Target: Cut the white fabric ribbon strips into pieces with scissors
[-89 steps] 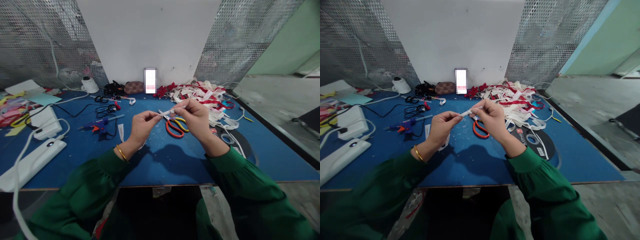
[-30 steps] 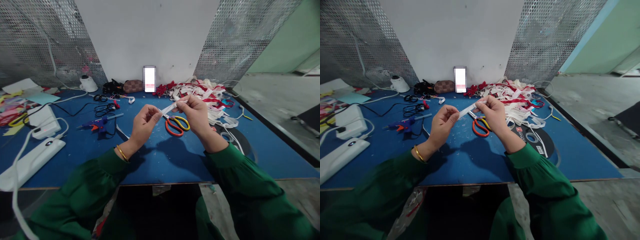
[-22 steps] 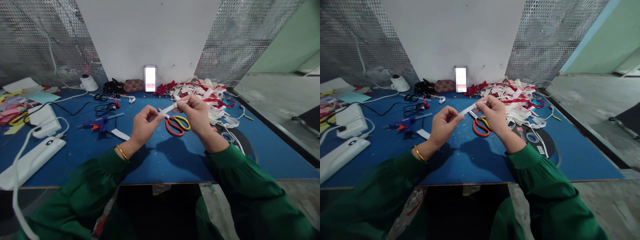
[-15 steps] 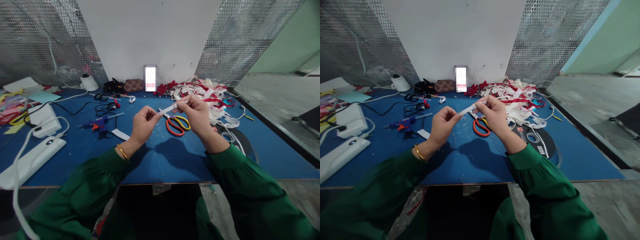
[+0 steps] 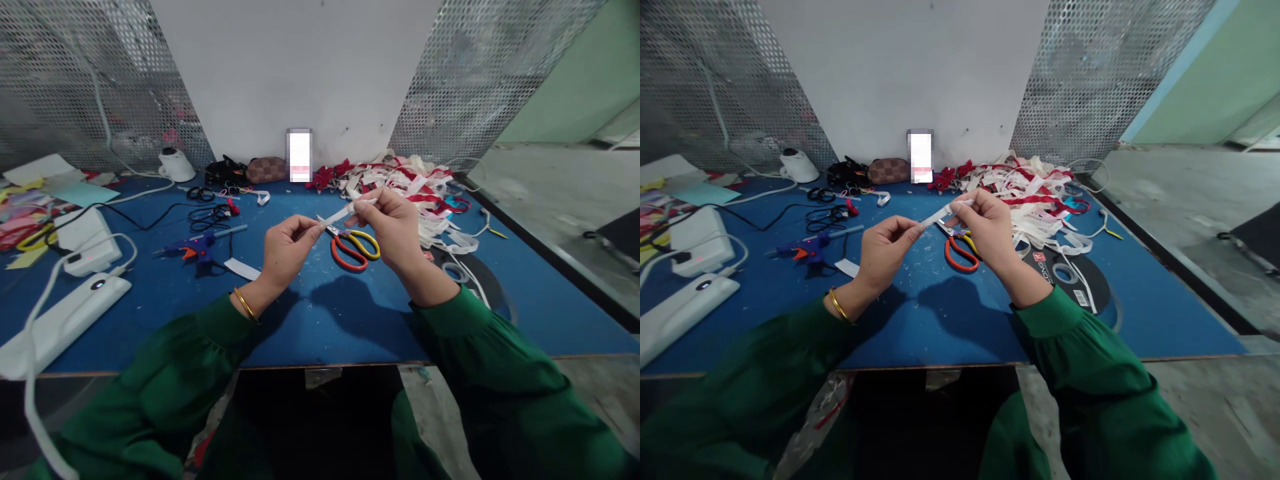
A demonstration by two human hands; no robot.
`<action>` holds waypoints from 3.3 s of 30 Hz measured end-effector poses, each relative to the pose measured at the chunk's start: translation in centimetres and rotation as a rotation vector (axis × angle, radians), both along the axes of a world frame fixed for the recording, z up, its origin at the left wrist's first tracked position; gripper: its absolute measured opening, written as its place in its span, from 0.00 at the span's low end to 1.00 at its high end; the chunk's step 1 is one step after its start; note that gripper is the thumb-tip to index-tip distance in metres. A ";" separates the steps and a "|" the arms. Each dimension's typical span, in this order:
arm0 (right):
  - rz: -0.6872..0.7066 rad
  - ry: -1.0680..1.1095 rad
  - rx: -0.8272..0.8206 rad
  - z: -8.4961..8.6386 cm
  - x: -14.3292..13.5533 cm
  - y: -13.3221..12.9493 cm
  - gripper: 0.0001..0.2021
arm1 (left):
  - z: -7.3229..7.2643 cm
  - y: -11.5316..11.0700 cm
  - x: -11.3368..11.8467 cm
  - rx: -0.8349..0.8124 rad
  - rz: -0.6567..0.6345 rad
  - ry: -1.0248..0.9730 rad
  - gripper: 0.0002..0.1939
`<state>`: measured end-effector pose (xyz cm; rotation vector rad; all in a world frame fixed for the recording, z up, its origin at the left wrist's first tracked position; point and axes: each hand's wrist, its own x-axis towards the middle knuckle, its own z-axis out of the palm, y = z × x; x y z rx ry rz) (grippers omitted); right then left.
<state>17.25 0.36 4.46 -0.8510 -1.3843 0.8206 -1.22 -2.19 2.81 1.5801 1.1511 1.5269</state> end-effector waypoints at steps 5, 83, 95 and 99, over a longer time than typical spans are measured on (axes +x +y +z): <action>0.088 -0.004 -0.051 0.3 -0.2 -0.6 0.08 | -0.4 0.2 -0.1 0.021 0.055 0.021 0.09; 0.064 -0.049 -0.067 0.4 -0.2 -0.5 0.08 | -0.9 0.5 -0.1 0.058 -0.054 0.121 0.07; 0.072 0.013 -0.141 -0.1 -0.1 0.1 0.12 | -0.7 -0.1 0.0 0.058 -0.037 0.139 0.12; 0.078 0.029 -0.137 -0.1 0.0 0.2 0.10 | -0.5 -0.4 0.0 0.141 -0.009 0.194 0.12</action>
